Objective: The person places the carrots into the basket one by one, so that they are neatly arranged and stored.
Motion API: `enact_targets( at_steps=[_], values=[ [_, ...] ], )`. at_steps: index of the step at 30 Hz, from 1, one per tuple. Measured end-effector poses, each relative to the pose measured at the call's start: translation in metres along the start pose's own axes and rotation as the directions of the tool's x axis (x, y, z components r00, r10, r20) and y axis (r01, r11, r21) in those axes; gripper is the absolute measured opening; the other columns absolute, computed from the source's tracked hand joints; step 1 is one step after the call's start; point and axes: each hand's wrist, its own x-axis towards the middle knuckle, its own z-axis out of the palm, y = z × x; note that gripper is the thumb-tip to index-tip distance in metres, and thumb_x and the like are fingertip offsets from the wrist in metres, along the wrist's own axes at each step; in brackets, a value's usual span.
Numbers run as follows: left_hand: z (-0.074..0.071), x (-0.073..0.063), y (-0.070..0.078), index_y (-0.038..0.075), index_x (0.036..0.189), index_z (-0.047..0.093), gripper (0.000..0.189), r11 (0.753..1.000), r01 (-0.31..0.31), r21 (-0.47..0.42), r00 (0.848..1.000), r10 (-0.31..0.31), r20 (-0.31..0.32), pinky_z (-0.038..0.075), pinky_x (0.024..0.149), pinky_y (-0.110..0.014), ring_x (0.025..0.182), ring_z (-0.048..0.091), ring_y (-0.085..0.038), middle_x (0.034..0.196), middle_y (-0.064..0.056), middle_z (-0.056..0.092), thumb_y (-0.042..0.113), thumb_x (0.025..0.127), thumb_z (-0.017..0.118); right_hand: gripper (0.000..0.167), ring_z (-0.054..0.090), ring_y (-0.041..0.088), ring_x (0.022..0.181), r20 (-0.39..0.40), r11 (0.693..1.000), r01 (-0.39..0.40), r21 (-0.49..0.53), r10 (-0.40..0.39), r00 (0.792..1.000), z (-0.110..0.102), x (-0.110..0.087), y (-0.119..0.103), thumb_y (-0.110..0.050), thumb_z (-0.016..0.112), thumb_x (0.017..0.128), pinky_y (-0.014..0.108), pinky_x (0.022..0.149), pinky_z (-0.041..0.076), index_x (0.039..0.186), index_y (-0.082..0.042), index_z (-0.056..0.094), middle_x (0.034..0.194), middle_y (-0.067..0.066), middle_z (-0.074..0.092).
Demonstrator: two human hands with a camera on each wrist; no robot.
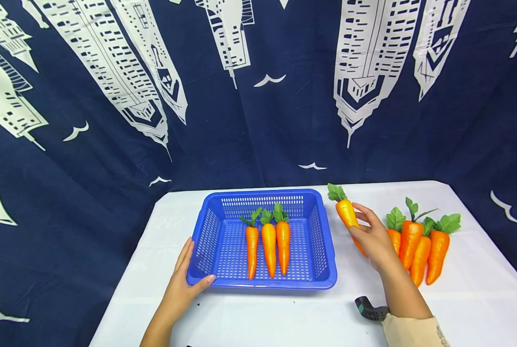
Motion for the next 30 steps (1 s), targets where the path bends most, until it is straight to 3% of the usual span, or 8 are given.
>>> enact_targets(
  at_steps=[8,14,18,26,30],
  values=[
    [-0.001,0.000,0.001,0.027,0.164,0.013,0.109,1.000,0.001,0.002,1.000,-0.001,0.002,0.014,0.124,-0.063,0.159,0.008,-0.031,0.170,0.013,0.002,0.037,0.082,0.084,0.079,0.058,0.016,0.106,0.040,0.998,0.059,-0.036,-0.058,0.998,0.004,0.001,-0.022,-0.013,0.057,0.099,0.012,0.075,0.053,0.163,-0.033,0.015,0.150,0.032,0.039],
    [0.000,0.000,0.000,0.025,0.164,0.014,0.108,1.000,-0.011,-0.011,1.000,0.011,0.001,0.014,0.123,-0.064,0.159,0.009,-0.031,0.171,0.012,0.004,0.036,0.082,0.084,0.089,0.066,0.011,0.086,0.111,0.995,0.096,-0.027,-0.093,0.989,0.007,0.005,-0.039,-0.008,0.058,0.098,0.023,0.071,0.060,0.163,-0.037,0.004,0.146,0.034,0.033],
    [0.000,0.001,0.000,0.026,0.164,0.013,0.109,1.000,-0.010,-0.010,1.000,0.010,0.003,0.015,0.123,-0.065,0.159,0.008,-0.031,0.171,0.012,0.003,0.036,0.082,0.084,0.088,0.067,0.012,0.079,0.132,0.991,0.135,-0.007,-0.133,0.982,0.010,0.006,-0.050,-0.005,0.056,0.097,0.024,0.068,0.060,0.164,-0.033,0.006,0.143,0.034,0.032],
    [-0.001,0.001,-0.001,0.027,0.164,0.013,0.109,1.000,-0.004,-0.004,1.000,0.004,0.004,0.014,0.123,-0.064,0.159,0.008,-0.031,0.170,0.013,0.003,0.038,0.082,0.084,0.076,0.073,0.015,0.089,0.189,0.974,0.198,0.112,-0.217,0.958,0.024,0.010,-0.072,-0.002,0.056,0.099,0.030,0.075,0.063,0.160,-0.019,0.015,0.136,0.031,0.036],
    [-0.001,0.000,-0.001,0.027,0.164,0.013,0.109,1.000,-0.010,0.000,1.000,0.010,0.000,0.015,0.123,-0.065,0.159,0.008,-0.032,0.171,0.013,0.003,0.039,0.082,0.084,0.070,0.074,0.031,0.098,0.217,0.974,0.207,0.096,-0.224,0.950,0.029,0.012,-0.080,-0.010,0.061,0.099,0.039,0.081,0.063,0.157,-0.017,0.022,0.133,0.030,0.046]
  ],
)
